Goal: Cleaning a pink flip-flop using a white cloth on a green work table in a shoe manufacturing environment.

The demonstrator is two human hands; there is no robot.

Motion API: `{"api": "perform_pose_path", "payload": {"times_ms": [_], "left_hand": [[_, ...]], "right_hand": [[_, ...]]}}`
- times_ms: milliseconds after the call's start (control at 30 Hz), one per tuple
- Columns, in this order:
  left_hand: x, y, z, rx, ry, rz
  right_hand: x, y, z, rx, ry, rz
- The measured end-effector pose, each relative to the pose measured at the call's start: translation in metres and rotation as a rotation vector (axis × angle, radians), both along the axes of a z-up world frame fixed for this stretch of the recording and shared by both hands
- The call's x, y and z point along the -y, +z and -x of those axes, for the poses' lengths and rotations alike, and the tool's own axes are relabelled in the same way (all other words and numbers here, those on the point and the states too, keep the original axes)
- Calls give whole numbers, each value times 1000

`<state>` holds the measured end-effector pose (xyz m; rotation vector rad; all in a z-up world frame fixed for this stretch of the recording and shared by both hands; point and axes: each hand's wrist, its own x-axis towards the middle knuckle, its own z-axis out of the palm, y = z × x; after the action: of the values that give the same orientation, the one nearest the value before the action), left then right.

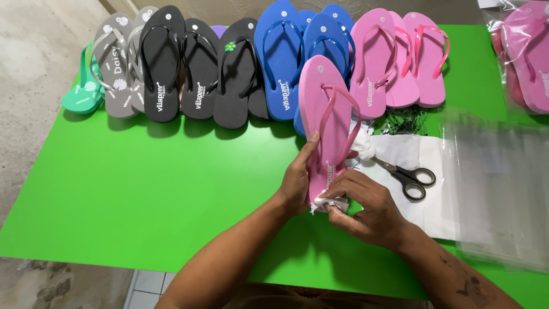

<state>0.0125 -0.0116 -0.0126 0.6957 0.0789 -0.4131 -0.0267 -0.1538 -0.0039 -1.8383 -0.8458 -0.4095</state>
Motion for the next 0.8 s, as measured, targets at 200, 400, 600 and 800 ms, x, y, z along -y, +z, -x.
{"api": "perform_pose_path", "payload": {"times_ms": [200,400,600,800], "left_hand": [[2,0,2,160,-32,-130],[-3,-3,2,401,-213,-531],[-5,16,12,601,-199,-616],[-3,0,11,655,-161,-708]], "right_hand": [[6,1,-1,-14,-66,-88],[30,2,4,170,-540,-184],[44,11,-10,177,-723,-338],[42,12,-9,407,-691,158]]}}
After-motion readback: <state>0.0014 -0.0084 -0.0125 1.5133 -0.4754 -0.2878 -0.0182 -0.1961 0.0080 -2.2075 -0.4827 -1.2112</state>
